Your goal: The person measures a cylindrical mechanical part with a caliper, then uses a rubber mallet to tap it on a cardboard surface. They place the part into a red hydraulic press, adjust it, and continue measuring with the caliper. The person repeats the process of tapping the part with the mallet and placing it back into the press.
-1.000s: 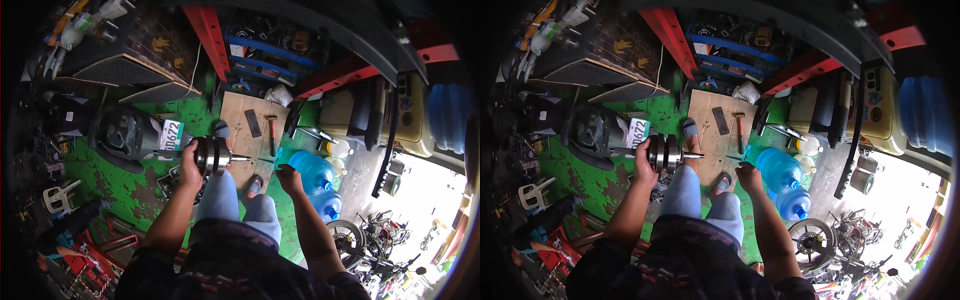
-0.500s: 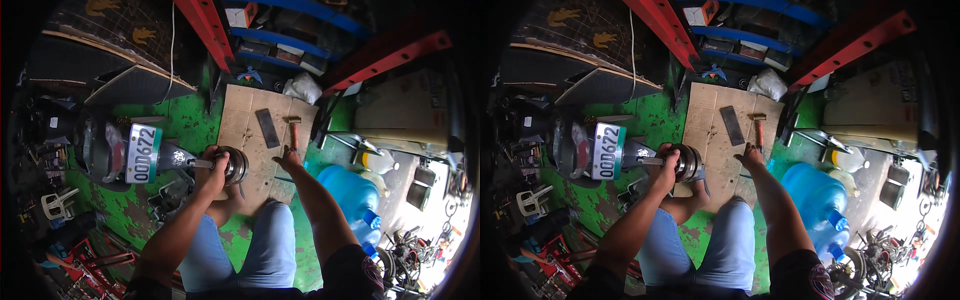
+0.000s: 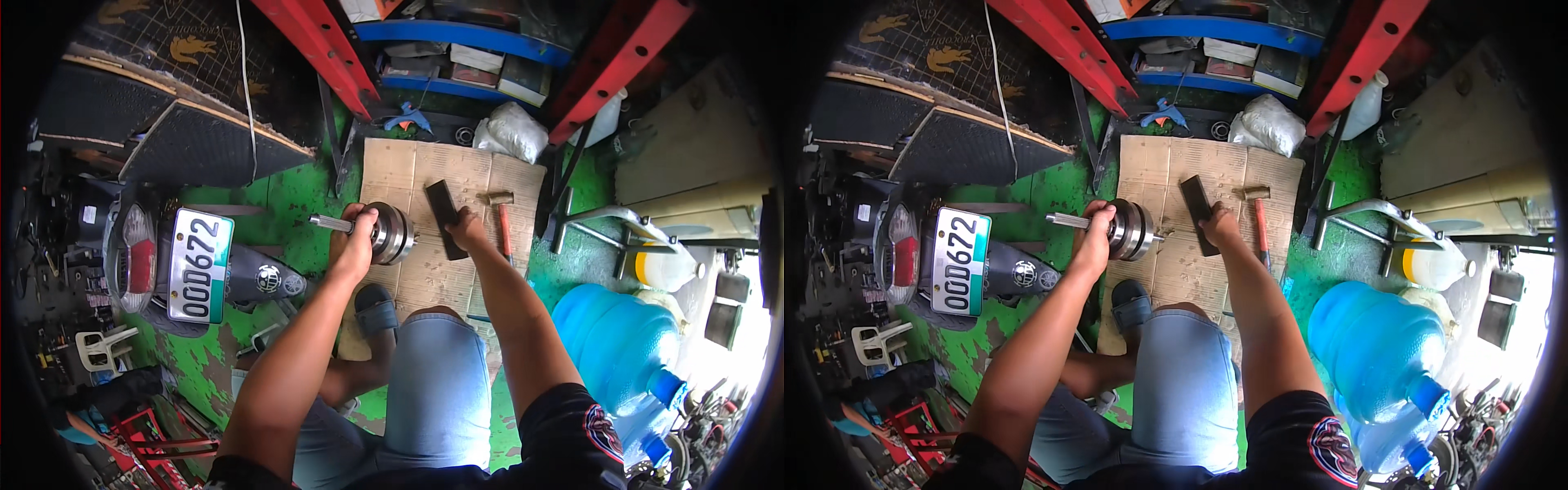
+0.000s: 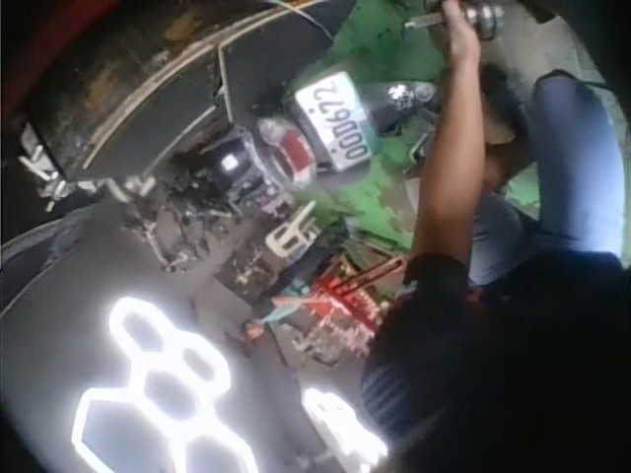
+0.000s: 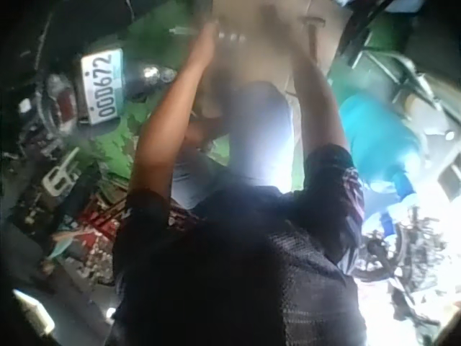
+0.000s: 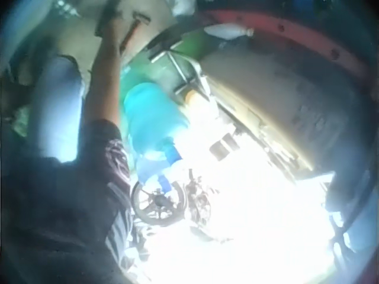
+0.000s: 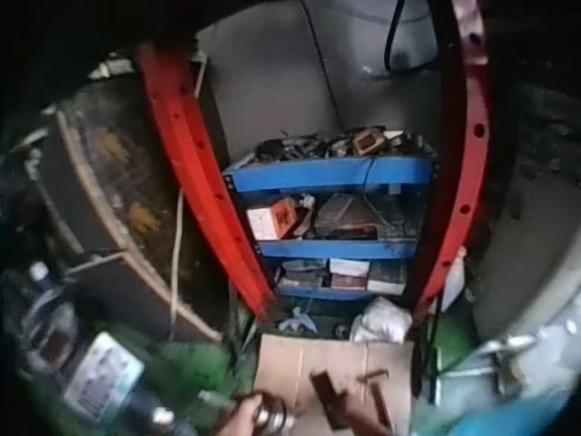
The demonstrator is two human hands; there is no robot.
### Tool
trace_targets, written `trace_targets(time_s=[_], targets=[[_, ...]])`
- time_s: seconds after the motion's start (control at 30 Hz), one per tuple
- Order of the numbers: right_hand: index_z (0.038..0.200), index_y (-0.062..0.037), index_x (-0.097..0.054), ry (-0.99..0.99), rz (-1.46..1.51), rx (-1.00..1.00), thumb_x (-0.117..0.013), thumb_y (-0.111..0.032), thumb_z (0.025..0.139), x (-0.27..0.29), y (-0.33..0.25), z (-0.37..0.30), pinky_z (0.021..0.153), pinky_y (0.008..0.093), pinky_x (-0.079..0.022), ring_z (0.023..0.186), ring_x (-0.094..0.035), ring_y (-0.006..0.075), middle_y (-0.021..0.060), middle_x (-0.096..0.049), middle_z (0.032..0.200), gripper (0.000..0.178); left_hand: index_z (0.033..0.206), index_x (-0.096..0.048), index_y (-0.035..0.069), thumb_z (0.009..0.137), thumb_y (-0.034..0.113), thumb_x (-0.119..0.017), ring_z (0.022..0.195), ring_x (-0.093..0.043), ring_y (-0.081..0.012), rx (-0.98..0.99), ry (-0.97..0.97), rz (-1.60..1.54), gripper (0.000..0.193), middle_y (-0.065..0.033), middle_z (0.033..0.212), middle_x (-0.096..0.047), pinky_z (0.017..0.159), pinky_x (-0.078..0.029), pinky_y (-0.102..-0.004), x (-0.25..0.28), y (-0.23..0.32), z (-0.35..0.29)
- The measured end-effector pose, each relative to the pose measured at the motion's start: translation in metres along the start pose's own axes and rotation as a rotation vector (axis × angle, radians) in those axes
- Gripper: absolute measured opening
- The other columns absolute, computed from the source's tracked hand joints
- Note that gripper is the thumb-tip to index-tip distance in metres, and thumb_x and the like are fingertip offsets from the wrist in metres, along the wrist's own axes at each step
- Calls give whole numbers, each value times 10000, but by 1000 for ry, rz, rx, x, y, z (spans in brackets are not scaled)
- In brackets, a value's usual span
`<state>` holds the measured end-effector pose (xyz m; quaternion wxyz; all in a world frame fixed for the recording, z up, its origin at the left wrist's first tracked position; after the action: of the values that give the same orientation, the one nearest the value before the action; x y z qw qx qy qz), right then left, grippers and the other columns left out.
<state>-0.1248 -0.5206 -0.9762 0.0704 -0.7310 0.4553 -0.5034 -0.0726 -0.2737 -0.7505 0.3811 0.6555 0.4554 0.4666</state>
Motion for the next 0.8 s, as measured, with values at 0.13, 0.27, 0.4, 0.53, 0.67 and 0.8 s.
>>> trace_targets(time_s=[0.13, 0.27, 0.4, 0.53, 0.67, 0.8], targets=[[1297, -4, -585, -52, 210, -35, -832, -318, 813, 2, 5, -17, 980, 452, -542, 1146, -678, 419, 283, -704, 1178, 627, 1094, -655, 54, 951, 396, -639, 862, -599, -189, -26, 22, 41, 371, -46, 893, -652, 808, -496, -362, -17, -24, 5], [1293, 8, -605, 6, 653, -38, -784, -250, 884, 46, 4, -58, 962, 419, -538, 1064, -712, 316, 236, -732, 1151, 516, 1135, -638, 61, 947, 420, -637, 903, -649, -259, -144, -58, 164, 406, -129, 966, -696, 825, -514, -402, -42, -15, 1], [1326, 13, -599, 56, 906, 103, -736, -164, 939, 124, -48, -123, 944, 373, -530, 987, -715, 230, 198, -754, 1097, 447, 1190, -628, 70, 925, 480, -630, 1058, -676, -406, -119, -85, 414, 488, -214, 1064, -723, 896, -518, -481, -61, 2, -7], [1377, 45, -545, 104, 839, 150, -743, -129, 937, 141, -41, -120, 1004, 335, -449, 1071, -668, 226, 197, -724, 1127, 513, 1186, -621, 74, 929, 487, -612, 1067, -679, -431, -82, -78, 445, 486, -229, 1090, -724, 905, -523, -501, -91, 9, -8], [1310, 14, -608, 182, 829, 189, -726, -226, 926, 145, -34, -123, 1254, 385, -196, 984, -715, 264, 192, -774, 951, 468, 1197, -601, 75, 933, 467, -620, 1083, -668, -456, -113, -102, 506, 473, -245, 1127, -705, 921, -522, -517, -111, 25, -13], [1301, 31, -602, 195, 671, 256, -727, -208, 918, 139, -36, -118, 1274, 411, -161, 977, -718, 259, 189, -774, 915, 468, 1249, -591, 92, 924, 483, -642, 1114, -652, -446, -147, -101, 547, 512, -233, 1199, -663, 937, -516, -531, -122, 21, -10]])
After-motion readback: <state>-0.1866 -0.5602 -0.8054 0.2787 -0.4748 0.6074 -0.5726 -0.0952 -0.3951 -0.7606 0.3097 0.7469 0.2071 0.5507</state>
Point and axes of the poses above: each hand's wrist, its own z-axis towards the middle knuckle, its own x-axis out of the back of the hand, y = z × x, the point moved 5 cm from there along z, towards the middle knuckle
